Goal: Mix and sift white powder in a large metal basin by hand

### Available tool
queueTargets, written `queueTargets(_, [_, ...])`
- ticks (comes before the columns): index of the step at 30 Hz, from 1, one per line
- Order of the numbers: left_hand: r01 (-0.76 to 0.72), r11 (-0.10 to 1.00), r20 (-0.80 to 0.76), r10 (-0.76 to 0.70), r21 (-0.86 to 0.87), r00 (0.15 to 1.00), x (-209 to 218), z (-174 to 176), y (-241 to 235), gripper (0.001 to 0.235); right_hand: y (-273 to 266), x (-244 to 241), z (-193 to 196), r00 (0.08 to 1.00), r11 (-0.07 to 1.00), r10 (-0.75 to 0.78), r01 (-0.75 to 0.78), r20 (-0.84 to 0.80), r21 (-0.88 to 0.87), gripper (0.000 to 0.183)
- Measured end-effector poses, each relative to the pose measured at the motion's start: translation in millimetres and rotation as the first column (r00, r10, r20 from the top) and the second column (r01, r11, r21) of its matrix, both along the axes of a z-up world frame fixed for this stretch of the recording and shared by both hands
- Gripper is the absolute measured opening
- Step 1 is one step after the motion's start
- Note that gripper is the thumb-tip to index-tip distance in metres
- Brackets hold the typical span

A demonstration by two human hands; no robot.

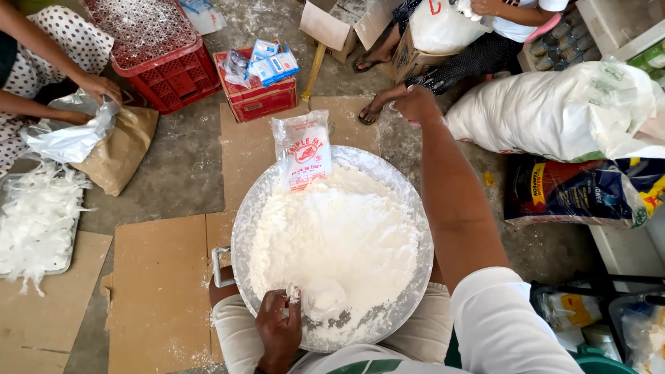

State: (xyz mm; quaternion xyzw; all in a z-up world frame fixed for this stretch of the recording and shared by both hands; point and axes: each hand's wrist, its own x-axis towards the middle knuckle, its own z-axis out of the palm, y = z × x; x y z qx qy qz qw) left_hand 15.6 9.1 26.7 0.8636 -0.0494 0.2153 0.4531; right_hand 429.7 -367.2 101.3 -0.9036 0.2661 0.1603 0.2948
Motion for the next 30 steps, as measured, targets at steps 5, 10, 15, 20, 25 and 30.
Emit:
queueTargets(5, [0.005, 1.000, 0.021, -0.005, -0.004, 1.000, 0.2, 3.2, -0.2, 0.010, -5.3, -4.3, -8.0, 0.998, 0.997, -0.009, 0.004, 0.068, 0.078, 0.026])
queueTargets(10, [-0.010, 1.000, 0.002, 0.010, -0.007, 1.000, 0.0, 2.5, 1.9, 0.010, 11.0, -18.7, 16.3, 0.999, 0.997, 0.005, -0.009, 0.048, 0.073, 0.028])
queueTargets(15, [-0.023, 1.000, 0.043, 0.023, -0.001, 0.999, 0.5, 6.4, 2.4, 0.008, 12.8, -12.9, 21.0, 0.999, 0.993, 0.052, -0.053, 0.015, 0.109, 0.075])
queueTargets(20, [-0.071, 0.995, -0.027, 0.070, -0.076, 0.997, -0.2, -8.5, 2.4, 0.007, 38.9, 3.6, 36.0, 0.990, 0.995, 0.086, -0.080, -0.112, 0.055, 0.095])
queueTargets(25, [-0.095, 0.991, 0.015, 0.097, -0.089, 0.995, 6.6, 9.6, 6.3, 0.013, 86.4, 18.3, 60.4, 0.981, 0.985, 0.167, -0.171, -0.095, -0.032, 0.096])
queueTargets(30, [-0.073, 0.990, 0.062, 0.081, -0.123, 0.995, 10.5, 17.0, 11.1, 0.007, 119.1, 35.6, 76.5, 0.955, 0.940, 0.247, -0.277, -0.165, -0.198, 0.097])
